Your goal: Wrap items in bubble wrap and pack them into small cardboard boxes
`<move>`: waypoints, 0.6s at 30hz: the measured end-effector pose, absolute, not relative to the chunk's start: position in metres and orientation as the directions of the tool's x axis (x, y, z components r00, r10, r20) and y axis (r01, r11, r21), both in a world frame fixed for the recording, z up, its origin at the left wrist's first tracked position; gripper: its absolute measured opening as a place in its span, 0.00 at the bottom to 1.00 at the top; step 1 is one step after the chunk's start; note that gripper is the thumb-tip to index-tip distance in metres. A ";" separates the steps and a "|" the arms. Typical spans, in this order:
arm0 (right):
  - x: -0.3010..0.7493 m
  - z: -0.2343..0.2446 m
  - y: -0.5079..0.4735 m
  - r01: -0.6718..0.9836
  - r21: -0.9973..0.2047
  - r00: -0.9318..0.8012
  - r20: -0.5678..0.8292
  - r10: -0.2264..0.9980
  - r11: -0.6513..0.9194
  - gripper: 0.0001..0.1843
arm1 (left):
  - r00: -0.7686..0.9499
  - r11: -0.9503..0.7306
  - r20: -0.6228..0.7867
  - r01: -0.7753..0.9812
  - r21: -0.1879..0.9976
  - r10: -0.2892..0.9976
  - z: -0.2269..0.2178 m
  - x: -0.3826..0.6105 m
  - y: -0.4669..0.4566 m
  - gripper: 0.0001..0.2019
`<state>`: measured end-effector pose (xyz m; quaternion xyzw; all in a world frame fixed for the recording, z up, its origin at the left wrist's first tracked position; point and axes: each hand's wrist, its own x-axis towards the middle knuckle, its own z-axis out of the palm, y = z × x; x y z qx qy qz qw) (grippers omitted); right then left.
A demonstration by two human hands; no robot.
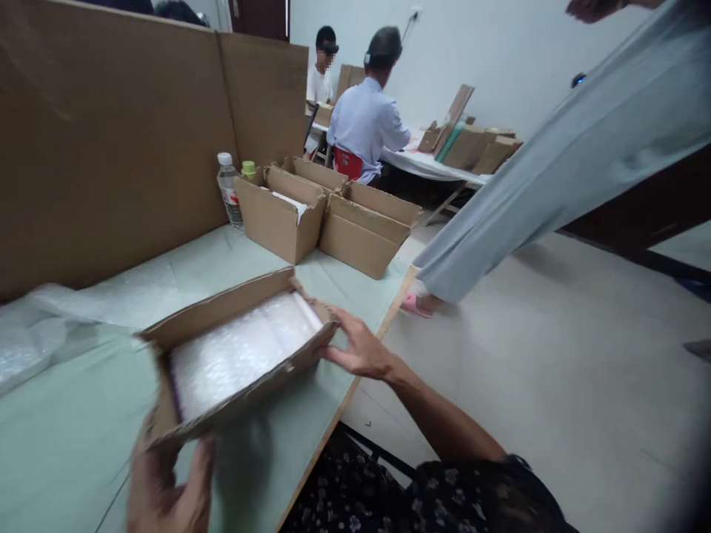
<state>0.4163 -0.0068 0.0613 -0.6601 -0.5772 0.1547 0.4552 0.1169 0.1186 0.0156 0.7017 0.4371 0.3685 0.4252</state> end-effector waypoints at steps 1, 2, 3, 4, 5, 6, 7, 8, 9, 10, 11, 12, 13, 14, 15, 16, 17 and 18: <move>0.432 0.063 -0.022 0.619 -0.785 0.364 0.305 0.880 0.016 0.39 | 0.363 -0.244 0.130 0.287 0.926 0.923 0.017 0.135 0.114 0.36; 0.446 0.064 -0.036 0.610 -0.792 0.442 0.296 0.847 -0.042 0.37 | 0.419 -0.237 0.110 0.265 0.935 0.901 0.019 0.159 0.114 0.36; 0.458 0.064 -0.049 0.594 -0.799 0.520 0.292 0.803 -0.095 0.35 | 0.477 -0.242 0.110 0.225 0.944 0.872 0.021 0.187 0.116 0.34; 0.468 0.062 -0.060 0.573 -0.807 0.594 0.291 0.750 -0.142 0.33 | 0.539 -0.266 0.145 0.153 0.952 0.830 0.023 0.217 0.121 0.33; 0.477 0.060 -0.069 0.550 -0.815 0.663 0.293 0.689 -0.182 0.33 | 0.608 -0.291 0.183 0.083 0.953 0.773 0.025 0.248 0.127 0.32; 0.484 0.056 -0.076 0.527 -0.823 0.721 0.300 0.624 -0.213 0.33 | 0.655 -0.311 0.216 0.030 0.950 0.724 0.028 0.279 0.135 0.31; 0.489 0.052 -0.081 0.509 -0.827 0.767 0.312 0.560 -0.236 0.34 | 0.683 -0.320 0.241 -0.012 0.947 0.689 0.030 0.307 0.143 0.30; 0.493 0.047 -0.084 0.502 -0.826 0.798 0.329 0.505 -0.255 0.36 | 0.692 -0.322 0.252 -0.029 0.946 0.676 0.031 0.332 0.150 0.29; 0.497 0.041 -0.086 0.507 -0.819 0.814 0.351 0.463 -0.270 0.37 | 0.686 -0.327 0.257 -0.029 0.945 0.681 0.032 0.354 0.156 0.28; 0.500 0.035 -0.086 0.520 -0.807 0.818 0.375 0.436 -0.281 0.39 | 0.671 -0.332 0.259 -0.020 0.943 0.695 0.033 0.371 0.161 0.27; 0.502 0.030 -0.085 0.536 -0.793 0.815 0.397 0.422 -0.290 0.39 | 0.645 -0.336 0.256 0.001 0.942 0.720 0.032 0.385 0.165 0.26; 0.505 0.023 -0.084 0.549 -0.782 0.810 0.412 0.416 -0.294 0.39 | 0.612 -0.339 0.251 0.030 0.940 0.750 0.031 0.395 0.168 0.25; 0.507 0.017 -0.081 0.557 -0.777 0.807 0.423 0.412 -0.293 0.40 | 0.577 -0.338 0.244 0.061 0.939 0.780 0.029 0.403 0.170 0.25; 0.509 0.011 -0.078 0.560 -0.778 0.807 0.431 0.404 -0.286 0.40 | 0.541 -0.332 0.233 0.092 0.939 0.808 0.026 0.408 0.172 0.25; 0.511 0.005 -0.074 0.558 -0.783 0.809 0.439 0.391 -0.276 0.40 | 0.510 -0.321 0.219 0.121 0.939 0.832 0.023 0.413 0.173 0.25; 0.512 -0.001 -0.070 0.553 -0.789 0.814 0.444 0.374 -0.267 0.40 | 0.488 -0.305 0.202 0.142 0.942 0.849 0.019 0.418 0.174 0.25; 0.513 -0.006 -0.065 0.547 -0.796 0.819 0.447 0.360 -0.257 0.40 | 0.477 -0.286 0.183 0.154 0.946 0.860 0.015 0.422 0.176 0.26; 0.513 -0.010 -0.060 0.542 -0.803 0.823 0.449 0.349 -0.247 0.40 | 0.475 -0.266 0.163 0.158 0.951 0.865 0.012 0.427 0.177 0.26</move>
